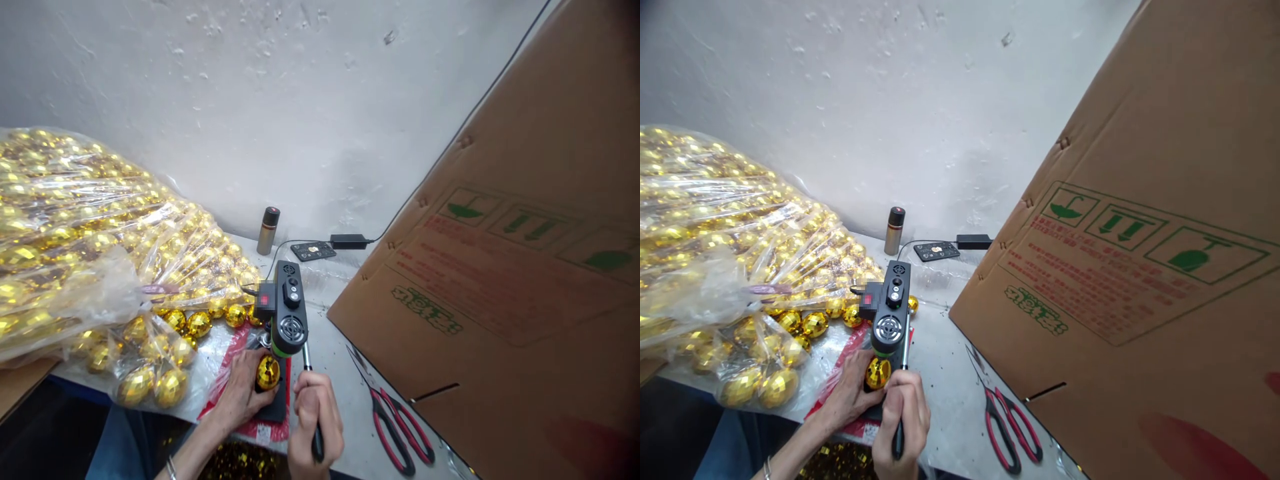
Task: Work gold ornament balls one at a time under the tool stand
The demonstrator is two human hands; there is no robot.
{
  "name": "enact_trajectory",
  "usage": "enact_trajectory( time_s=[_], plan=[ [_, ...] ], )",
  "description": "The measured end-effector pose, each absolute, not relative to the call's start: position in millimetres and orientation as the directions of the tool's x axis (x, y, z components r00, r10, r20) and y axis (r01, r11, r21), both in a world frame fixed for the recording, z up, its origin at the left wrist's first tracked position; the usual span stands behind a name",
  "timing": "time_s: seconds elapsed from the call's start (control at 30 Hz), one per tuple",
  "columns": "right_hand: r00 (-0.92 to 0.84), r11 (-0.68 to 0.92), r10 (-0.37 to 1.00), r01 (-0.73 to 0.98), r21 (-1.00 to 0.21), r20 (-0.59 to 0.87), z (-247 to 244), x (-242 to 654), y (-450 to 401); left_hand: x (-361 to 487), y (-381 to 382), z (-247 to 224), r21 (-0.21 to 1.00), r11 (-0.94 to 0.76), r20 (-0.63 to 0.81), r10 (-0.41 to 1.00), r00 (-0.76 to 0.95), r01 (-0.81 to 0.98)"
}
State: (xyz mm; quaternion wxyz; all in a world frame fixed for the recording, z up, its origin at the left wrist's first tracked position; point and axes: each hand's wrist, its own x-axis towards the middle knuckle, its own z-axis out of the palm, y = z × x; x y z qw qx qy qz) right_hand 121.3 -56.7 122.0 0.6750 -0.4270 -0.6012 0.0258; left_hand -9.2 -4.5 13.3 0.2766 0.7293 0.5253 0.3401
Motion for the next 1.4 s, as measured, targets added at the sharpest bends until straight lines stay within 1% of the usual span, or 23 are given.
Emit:
enact_trajectory(
  time_s=[0.13,0.23,0.33,0.53,0.67,0.73,0.93,1.03,1.17,1.33,1.4],
  plan=[
    [0.338,0.647,0.488,0.479,-0.593,0.805,100.1,117.1,-52.5,-8.1,-6.2,14.3,0.766,-0.272,0.179,0.961,0.213,0.583],
    [0.382,0.633,0.487,0.466,-0.619,0.785,90.7,113.8,-51.5,-7.0,-6.1,14.5,0.765,-0.273,0.175,0.960,0.220,0.584],
    [0.394,0.622,0.510,0.445,-0.644,0.765,86.9,111.7,-52.4,-6.4,-6.1,14.9,0.763,-0.275,0.174,0.959,0.224,0.585],
    [0.451,0.638,0.471,0.420,-0.645,0.759,90.9,105.6,-51.5,-6.6,-7.4,15.6,0.762,-0.276,0.183,0.959,0.215,0.585],
    [0.463,0.660,0.433,0.420,-0.622,0.773,92.4,103.5,-49.7,-6.1,-7.4,13.4,0.763,-0.285,0.202,0.958,0.204,0.580],
    [0.456,0.654,0.440,0.427,-0.624,0.773,90.9,104.5,-50.0,-6.0,-7.0,12.4,0.769,-0.285,0.206,0.958,0.200,0.572],
    [0.425,0.644,0.459,0.446,-0.621,0.780,84.9,108.7,-51.1,-6.3,-6.9,16.2,0.802,-0.247,0.154,0.965,0.211,0.544],
    [0.448,0.644,0.411,0.474,-0.600,0.794,85.2,106.5,-46.3,-6.0,-7.3,19.3,0.817,-0.223,0.134,0.970,0.201,0.532],
    [0.494,0.663,0.298,0.508,-0.550,0.816,87.8,101.5,-38.8,-4.9,-6.8,18.0,0.828,-0.217,0.129,0.971,0.201,0.517],
    [0.524,0.640,0.320,0.494,-0.588,0.789,89.5,100.1,-36.1,-1.7,-4.6,7.7,0.824,-0.221,0.141,0.972,0.190,0.522],
    [0.523,0.649,0.294,0.505,-0.569,0.800,88.9,101.6,-33.7,-0.6,-3.7,4.8,0.822,-0.223,0.144,0.972,0.187,0.525]
  ],
)
